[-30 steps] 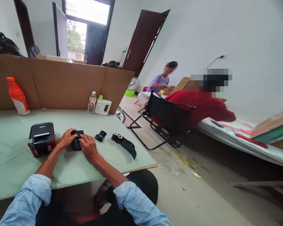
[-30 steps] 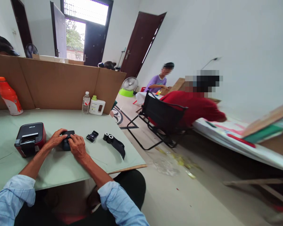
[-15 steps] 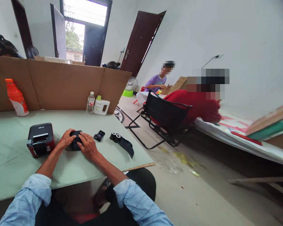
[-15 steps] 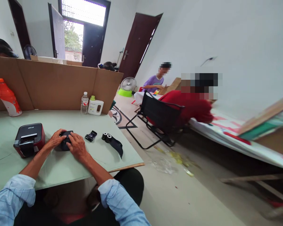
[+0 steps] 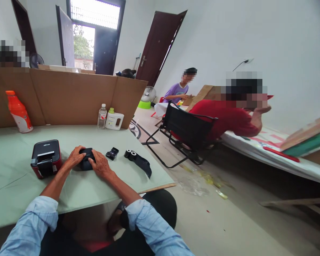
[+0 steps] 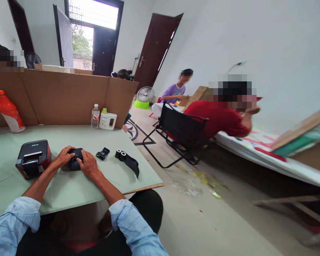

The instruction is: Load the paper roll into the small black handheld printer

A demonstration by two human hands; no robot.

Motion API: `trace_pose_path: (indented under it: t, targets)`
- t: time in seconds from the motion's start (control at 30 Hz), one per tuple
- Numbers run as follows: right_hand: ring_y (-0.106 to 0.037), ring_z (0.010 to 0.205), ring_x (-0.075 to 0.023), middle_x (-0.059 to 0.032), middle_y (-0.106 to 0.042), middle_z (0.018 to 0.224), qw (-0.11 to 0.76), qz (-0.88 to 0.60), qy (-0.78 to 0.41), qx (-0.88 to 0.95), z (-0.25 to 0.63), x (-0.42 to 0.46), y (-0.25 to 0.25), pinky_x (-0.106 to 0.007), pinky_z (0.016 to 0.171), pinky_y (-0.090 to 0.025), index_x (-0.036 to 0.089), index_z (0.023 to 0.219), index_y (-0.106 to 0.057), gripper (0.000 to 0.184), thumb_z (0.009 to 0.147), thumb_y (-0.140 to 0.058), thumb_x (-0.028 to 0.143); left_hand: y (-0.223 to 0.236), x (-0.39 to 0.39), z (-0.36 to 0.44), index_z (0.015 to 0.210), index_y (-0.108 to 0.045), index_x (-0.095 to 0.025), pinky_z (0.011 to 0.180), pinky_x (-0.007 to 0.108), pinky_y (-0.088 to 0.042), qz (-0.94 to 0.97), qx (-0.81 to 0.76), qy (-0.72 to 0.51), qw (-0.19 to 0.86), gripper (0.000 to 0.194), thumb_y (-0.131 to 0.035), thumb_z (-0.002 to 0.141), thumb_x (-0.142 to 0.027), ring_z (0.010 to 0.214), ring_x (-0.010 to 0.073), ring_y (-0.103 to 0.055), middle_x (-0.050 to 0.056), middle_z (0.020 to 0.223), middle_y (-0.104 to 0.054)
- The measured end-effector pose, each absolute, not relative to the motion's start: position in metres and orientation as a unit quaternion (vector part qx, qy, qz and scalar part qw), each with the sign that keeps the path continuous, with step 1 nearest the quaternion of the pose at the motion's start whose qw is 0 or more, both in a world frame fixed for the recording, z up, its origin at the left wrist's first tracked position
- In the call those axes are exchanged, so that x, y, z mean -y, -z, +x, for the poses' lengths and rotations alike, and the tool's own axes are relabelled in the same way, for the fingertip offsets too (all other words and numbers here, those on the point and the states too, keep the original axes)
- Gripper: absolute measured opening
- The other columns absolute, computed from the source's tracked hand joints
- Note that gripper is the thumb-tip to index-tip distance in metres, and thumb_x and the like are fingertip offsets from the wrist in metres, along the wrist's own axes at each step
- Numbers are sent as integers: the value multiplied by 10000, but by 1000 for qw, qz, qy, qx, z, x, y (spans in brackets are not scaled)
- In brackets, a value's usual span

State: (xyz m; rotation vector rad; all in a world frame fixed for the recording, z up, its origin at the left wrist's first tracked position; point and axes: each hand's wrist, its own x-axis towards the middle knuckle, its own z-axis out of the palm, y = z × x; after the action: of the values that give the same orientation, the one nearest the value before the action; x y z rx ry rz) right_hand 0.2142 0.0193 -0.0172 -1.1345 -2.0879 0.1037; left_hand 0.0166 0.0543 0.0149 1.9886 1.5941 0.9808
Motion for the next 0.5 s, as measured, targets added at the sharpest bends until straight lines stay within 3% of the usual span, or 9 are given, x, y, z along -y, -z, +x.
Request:
trace_pose_path:
  t: [0.37, 0.5]
  targets:
    - [-584, 1366, -282, -165, -603, 1481, 379, -459, -81, 800, 209, -28, 22, -459, 1144, -485, 183, 1474, -564, 482, 1025, -562, 359, -23, -47, 15, 1099, -715, -235, 1049, 459, -509, 724, -566, -346, 188, 336, -606, 788, -299, 1119, 286, -656, 80, 1120, -740]
    - [-535, 1417, -286, -173, -539, 1541, 373, -459, -98, 800, 206, -26, 24, -455, 1161, -466, 169, 1531, -487, 567, 1014, -579, 383, -21, -51, 16, 1139, -709, -218, 1077, 474, -491, 718, -575, -344, 190, 372, -589, 794, -288, 1149, 291, -649, 94, 1154, -733]
